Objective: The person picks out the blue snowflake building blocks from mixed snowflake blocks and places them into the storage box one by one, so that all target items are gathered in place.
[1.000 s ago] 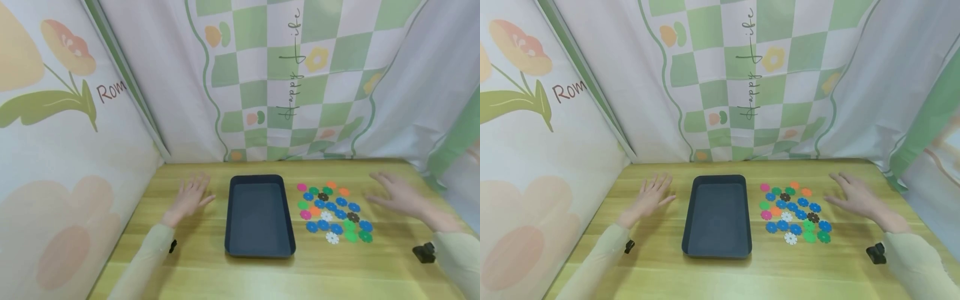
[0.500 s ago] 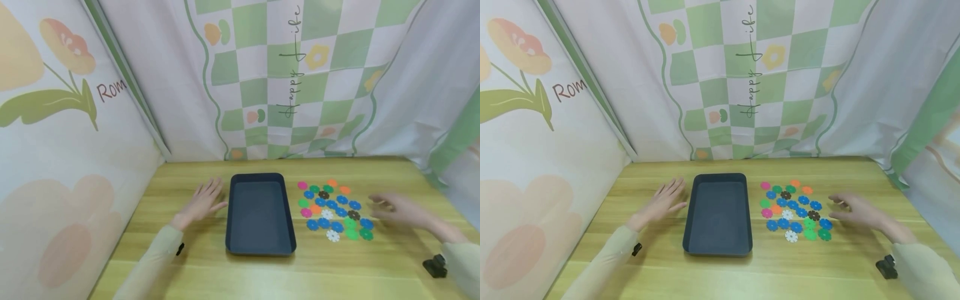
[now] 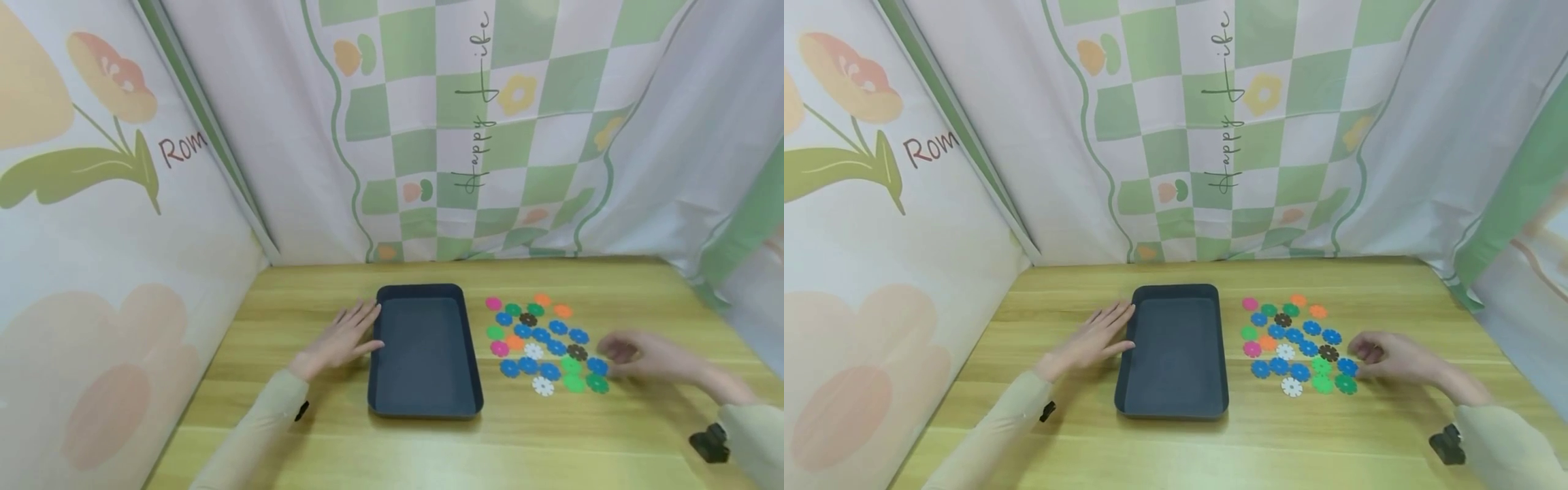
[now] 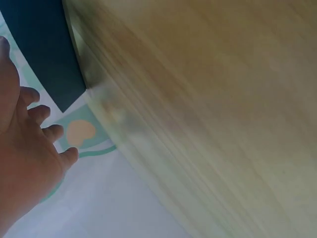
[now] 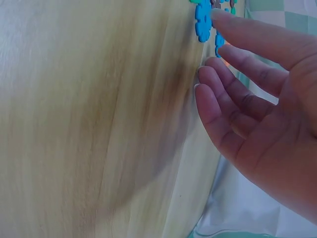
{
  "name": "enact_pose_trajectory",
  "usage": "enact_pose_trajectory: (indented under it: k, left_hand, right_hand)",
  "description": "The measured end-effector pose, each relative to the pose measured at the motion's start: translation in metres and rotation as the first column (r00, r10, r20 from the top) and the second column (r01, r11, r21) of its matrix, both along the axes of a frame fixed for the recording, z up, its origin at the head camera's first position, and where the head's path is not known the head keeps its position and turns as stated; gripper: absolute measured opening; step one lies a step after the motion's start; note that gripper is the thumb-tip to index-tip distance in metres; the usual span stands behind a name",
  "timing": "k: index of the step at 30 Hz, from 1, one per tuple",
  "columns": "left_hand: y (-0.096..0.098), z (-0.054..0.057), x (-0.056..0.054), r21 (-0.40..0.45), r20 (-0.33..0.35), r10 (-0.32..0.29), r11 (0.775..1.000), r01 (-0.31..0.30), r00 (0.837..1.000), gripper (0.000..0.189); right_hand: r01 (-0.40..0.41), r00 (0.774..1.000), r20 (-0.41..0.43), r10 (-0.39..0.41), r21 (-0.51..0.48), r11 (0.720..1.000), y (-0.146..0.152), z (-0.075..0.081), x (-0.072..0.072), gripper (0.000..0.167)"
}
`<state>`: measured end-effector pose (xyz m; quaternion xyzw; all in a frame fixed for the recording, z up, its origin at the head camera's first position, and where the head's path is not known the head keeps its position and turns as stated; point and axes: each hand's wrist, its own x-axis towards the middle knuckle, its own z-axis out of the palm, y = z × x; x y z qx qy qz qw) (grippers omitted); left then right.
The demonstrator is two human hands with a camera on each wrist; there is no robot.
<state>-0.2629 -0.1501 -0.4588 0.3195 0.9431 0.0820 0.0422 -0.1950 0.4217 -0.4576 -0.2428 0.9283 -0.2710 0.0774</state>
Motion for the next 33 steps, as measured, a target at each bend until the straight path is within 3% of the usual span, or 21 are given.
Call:
enact_pose_trajectory:
  k: [9, 20, 33]
  left_hand:
    - [0.004, -0.004, 0.003, 0.008, 0.007, -0.039, 0.999, 0.039, 0.999, 0.078]
    - [0.006, -0.005, 0.003, -0.02, -0.037, -0.015, 1.0, 0.014, 0.999, 0.082]
    - [0.008, -0.006, 0.003, -0.116, -0.152, -0.027, 0.993, 0.009, 0.988, 0.082]
  right_hand:
    - [0.029, 0.997, 0.067, -0.032, 0.032, 0.999, -0.005, 0.002, -0.001, 0.037]
    - [-0.001, 0.999, -0.035, 0.002, 0.016, 1.0, -0.008, -0.004, -0.003, 0.031]
    - [-0.039, 0.994, -0.107, 0.035, -0.036, 0.999, -0.007, -0.01, -0.003, 0.024]
